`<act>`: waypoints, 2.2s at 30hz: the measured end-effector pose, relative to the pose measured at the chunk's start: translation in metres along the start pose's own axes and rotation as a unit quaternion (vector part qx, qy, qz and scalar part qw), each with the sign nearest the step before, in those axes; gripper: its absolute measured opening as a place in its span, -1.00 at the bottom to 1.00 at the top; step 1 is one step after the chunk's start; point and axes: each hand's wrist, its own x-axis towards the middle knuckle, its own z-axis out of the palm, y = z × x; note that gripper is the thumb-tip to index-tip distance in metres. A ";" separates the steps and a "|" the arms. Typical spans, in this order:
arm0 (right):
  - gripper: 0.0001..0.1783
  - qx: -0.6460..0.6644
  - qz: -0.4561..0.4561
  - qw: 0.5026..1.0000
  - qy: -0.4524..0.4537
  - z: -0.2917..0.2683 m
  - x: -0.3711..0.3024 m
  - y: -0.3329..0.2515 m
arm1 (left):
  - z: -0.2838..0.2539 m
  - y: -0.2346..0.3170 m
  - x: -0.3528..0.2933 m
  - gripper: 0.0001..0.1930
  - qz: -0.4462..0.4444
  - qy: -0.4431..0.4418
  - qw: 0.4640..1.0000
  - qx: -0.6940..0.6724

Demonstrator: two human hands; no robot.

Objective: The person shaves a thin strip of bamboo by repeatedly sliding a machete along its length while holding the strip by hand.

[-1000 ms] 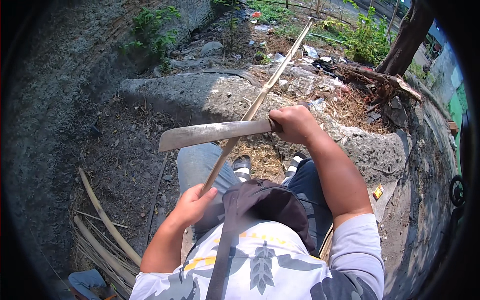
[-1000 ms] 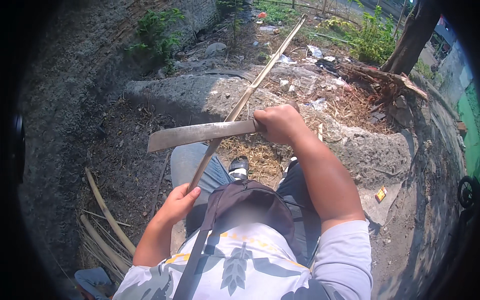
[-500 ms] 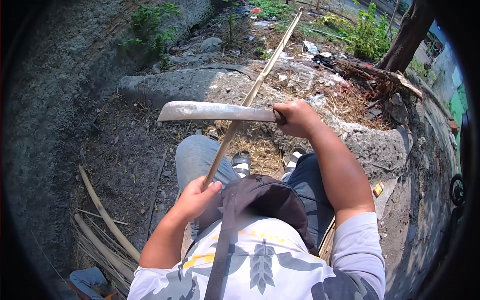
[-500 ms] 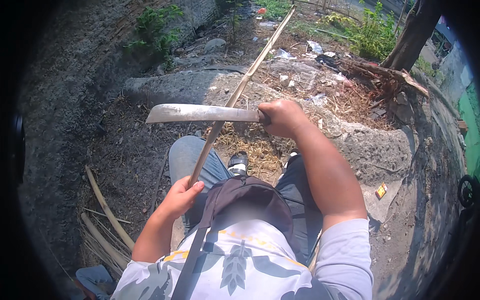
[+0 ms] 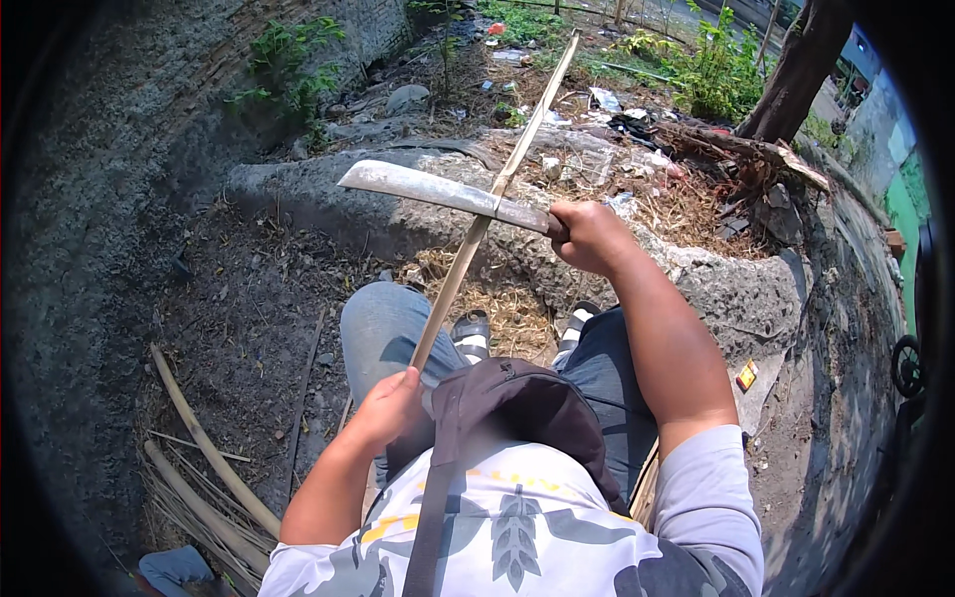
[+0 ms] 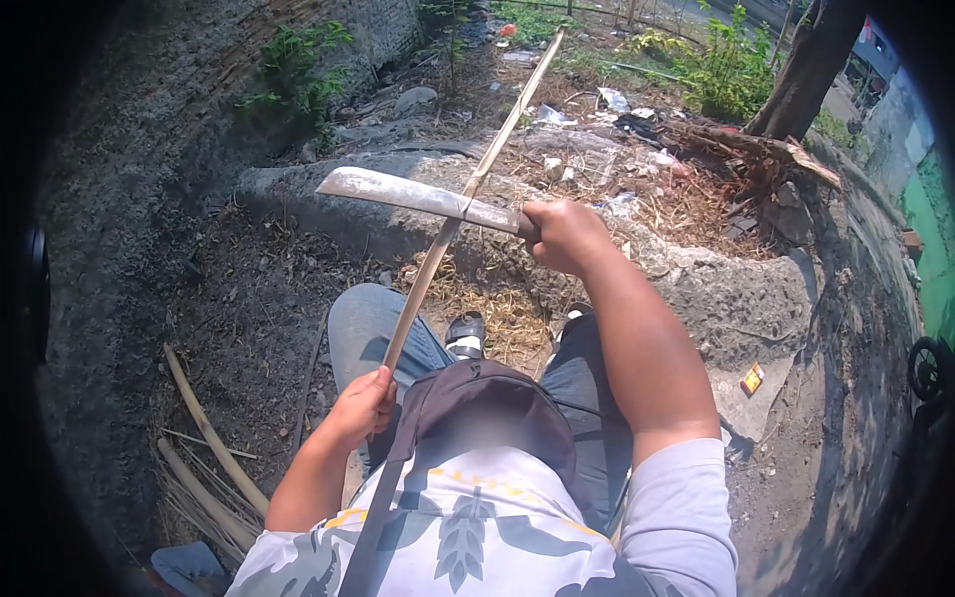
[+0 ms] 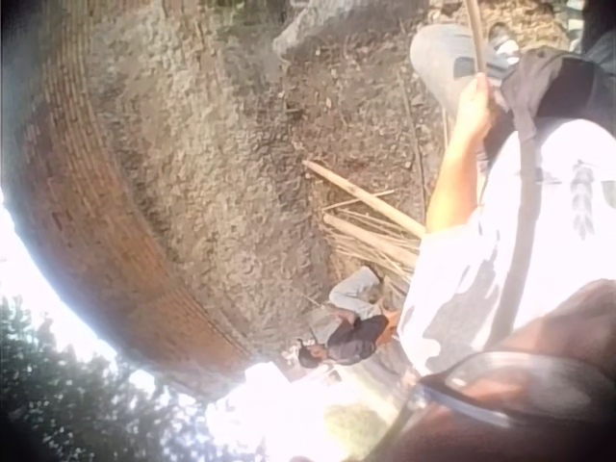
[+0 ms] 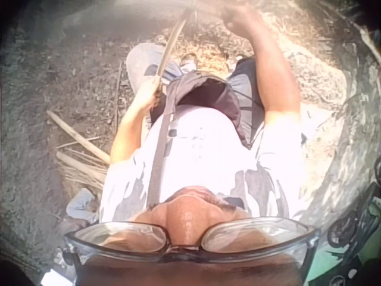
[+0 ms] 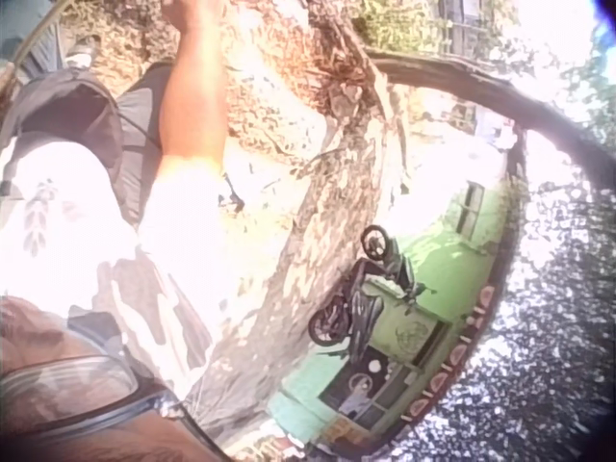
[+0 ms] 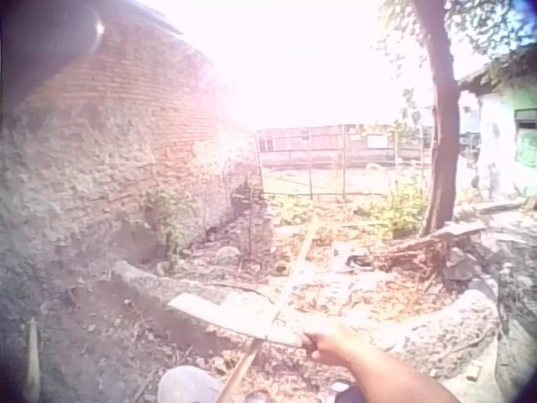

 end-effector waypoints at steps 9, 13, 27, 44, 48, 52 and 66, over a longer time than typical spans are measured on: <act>-0.91 -0.064 -0.178 0.982 0.016 0.004 -0.002 -0.026 | 0.008 0.006 0.003 -0.52 0.098 0.022 0.995 0.008; -0.90 -0.054 -0.077 0.994 0.061 -0.002 0.006 0.008 | 0.000 0.001 -0.007 -0.53 0.107 -0.006 0.993 0.039; -0.77 0.013 0.007 0.999 -0.036 0.000 0.011 -0.004 | -0.002 0.003 -0.005 -0.54 0.061 -0.011 0.998 -0.025; -0.88 -0.029 -0.184 0.972 0.143 0.007 0.004 -0.011 | 0.002 0.047 0.018 -0.59 0.054 -0.034 0.995 -0.081; -0.83 0.070 0.138 0.968 0.198 -0.002 0.021 0.046 | 0.006 0.033 0.001 -0.54 0.089 -0.044 0.995 0.017; -0.75 0.266 0.304 0.893 0.200 0.016 0.022 0.108 | 0.001 0.008 -0.012 -0.52 0.089 -0.038 0.994 0.046; -0.87 0.011 -0.176 0.974 0.139 -0.002 -0.001 -0.005 | 0.004 0.035 0.008 -0.57 0.029 -0.070 0.993 -0.094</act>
